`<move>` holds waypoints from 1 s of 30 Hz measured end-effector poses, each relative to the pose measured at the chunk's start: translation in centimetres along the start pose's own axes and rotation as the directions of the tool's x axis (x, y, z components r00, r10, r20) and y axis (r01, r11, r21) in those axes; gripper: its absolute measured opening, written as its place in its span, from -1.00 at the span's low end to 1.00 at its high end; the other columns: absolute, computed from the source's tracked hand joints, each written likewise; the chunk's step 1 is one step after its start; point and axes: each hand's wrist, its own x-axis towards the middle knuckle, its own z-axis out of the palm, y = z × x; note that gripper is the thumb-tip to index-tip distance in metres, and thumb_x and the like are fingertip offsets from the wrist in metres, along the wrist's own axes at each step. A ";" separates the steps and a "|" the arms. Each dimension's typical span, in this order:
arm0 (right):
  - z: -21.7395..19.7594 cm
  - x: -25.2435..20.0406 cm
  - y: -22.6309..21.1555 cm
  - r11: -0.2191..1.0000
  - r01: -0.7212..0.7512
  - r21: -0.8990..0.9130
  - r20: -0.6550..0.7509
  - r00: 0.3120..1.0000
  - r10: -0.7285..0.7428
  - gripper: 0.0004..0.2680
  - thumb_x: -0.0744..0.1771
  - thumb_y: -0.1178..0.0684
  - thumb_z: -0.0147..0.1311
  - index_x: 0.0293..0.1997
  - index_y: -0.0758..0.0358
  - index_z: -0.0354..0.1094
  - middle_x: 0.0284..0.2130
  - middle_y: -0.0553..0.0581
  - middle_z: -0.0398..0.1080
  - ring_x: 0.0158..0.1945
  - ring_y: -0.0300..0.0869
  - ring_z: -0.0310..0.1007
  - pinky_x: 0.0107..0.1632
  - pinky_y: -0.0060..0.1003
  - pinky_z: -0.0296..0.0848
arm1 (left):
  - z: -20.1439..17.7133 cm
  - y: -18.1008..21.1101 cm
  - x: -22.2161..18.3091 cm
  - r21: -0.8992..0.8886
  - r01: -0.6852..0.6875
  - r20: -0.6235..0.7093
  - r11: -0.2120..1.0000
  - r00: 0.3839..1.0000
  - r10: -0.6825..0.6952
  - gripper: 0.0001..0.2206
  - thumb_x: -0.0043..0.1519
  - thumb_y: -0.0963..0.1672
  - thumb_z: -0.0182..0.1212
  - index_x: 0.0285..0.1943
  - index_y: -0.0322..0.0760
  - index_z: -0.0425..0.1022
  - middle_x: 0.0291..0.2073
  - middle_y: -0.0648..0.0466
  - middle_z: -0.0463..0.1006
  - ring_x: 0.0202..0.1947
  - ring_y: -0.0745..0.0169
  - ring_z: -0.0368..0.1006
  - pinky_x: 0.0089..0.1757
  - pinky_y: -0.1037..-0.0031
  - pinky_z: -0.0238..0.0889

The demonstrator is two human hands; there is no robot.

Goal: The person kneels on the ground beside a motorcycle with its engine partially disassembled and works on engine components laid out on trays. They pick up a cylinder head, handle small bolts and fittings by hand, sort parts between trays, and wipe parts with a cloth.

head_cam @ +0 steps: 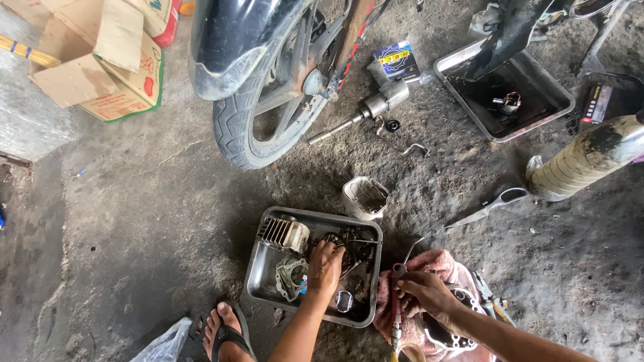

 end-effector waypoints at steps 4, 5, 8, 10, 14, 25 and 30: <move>0.0 -1.3 -1.1 0.992 0.001 0.127 0.008 1.000 -0.002 -0.74 0.38 0.05 0.00 0.10 0.43 0.41 -0.22 0.32 0.58 -0.35 -0.08 0.60 -0.29 -0.19 0.69 | -1.0 1.0 1.0 0.052 -0.068 0.108 0.996 0.992 0.062 -0.82 0.16 -0.24 0.18 -0.07 -0.39 0.55 -0.18 -0.14 0.52 0.01 -0.20 0.39 0.05 0.07 0.33; 0.1 -1.6 -1.3 0.992 0.004 0.127 0.003 1.000 -0.004 -0.74 0.38 0.05 0.00 0.10 0.43 0.41 -0.22 0.32 0.58 -0.35 -0.08 0.60 -0.29 -0.19 0.69 | -0.5 1.0 1.0 0.049 -0.073 0.105 0.996 0.992 0.067 -0.82 0.16 -0.24 0.18 -0.07 -0.39 0.55 -0.18 -0.14 0.52 0.01 -0.20 0.39 0.05 0.07 0.33; 0.5 -2.6 -1.9 0.998 0.048 0.043 -0.013 0.999 -0.047 -0.75 0.34 0.07 0.07 0.11 0.31 0.42 -0.20 0.19 0.60 -0.31 -0.13 0.60 -0.24 -0.22 0.70 | -0.6 1.8 0.9 0.092 0.010 0.100 0.996 0.995 -0.019 -0.90 0.15 -0.25 0.20 -0.18 -0.32 0.53 -0.20 -0.10 0.53 -0.08 -0.14 0.43 -0.03 0.12 0.37; 0.9 -3.7 -2.7 0.978 0.189 -0.092 -0.059 0.979 -0.194 -0.76 0.31 0.09 0.13 0.06 0.27 0.48 -0.22 0.08 0.61 -0.33 -0.15 0.57 -0.27 -0.28 0.66 | -2.8 3.7 0.7 -0.538 0.259 0.021 0.802 0.955 -0.295 -0.88 0.22 -0.17 0.27 -0.14 -0.34 0.58 -0.29 0.03 0.56 -0.35 0.20 0.46 -0.26 0.37 0.39; 0.4 -5.5 -4.1 0.892 0.419 -0.172 -0.173 0.878 -0.446 -0.78 0.29 0.11 0.21 0.02 0.22 0.54 -0.27 0.07 0.64 -0.29 -0.23 0.55 -0.23 -0.39 0.57 | -8.5 8.5 2.1 -0.816 0.570 0.544 0.099 0.814 -0.207 -0.86 0.26 -0.13 0.32 -0.13 -0.34 0.62 -0.48 0.19 0.47 -0.49 0.42 0.21 -0.42 0.57 0.07; -3.5 -14.9 -10.3 0.499 0.785 -0.367 -0.114 0.495 -0.862 -0.89 0.26 0.22 0.28 -0.19 0.19 0.59 -0.35 0.04 0.56 -0.28 -0.22 0.65 -0.27 -0.33 0.65 | -17.5 16.0 6.3 -0.769 0.626 0.639 0.127 0.752 0.163 -0.79 0.19 -0.15 0.37 -0.10 -0.44 0.63 -0.41 0.12 0.60 -0.38 0.44 0.45 -0.28 0.58 0.31; -4.8 -17.1 -10.7 0.314 0.870 -0.381 -0.080 0.307 -0.948 -0.86 0.25 0.23 0.30 -0.16 0.22 0.60 -0.32 0.06 0.55 -0.26 -0.18 0.63 -0.26 -0.30 0.62 | -19.5 17.9 7.4 -0.771 0.623 0.637 0.132 0.753 0.162 -0.76 0.14 -0.16 0.43 -0.10 -0.48 0.65 -0.41 0.07 0.64 -0.38 0.39 0.50 -0.27 0.56 0.36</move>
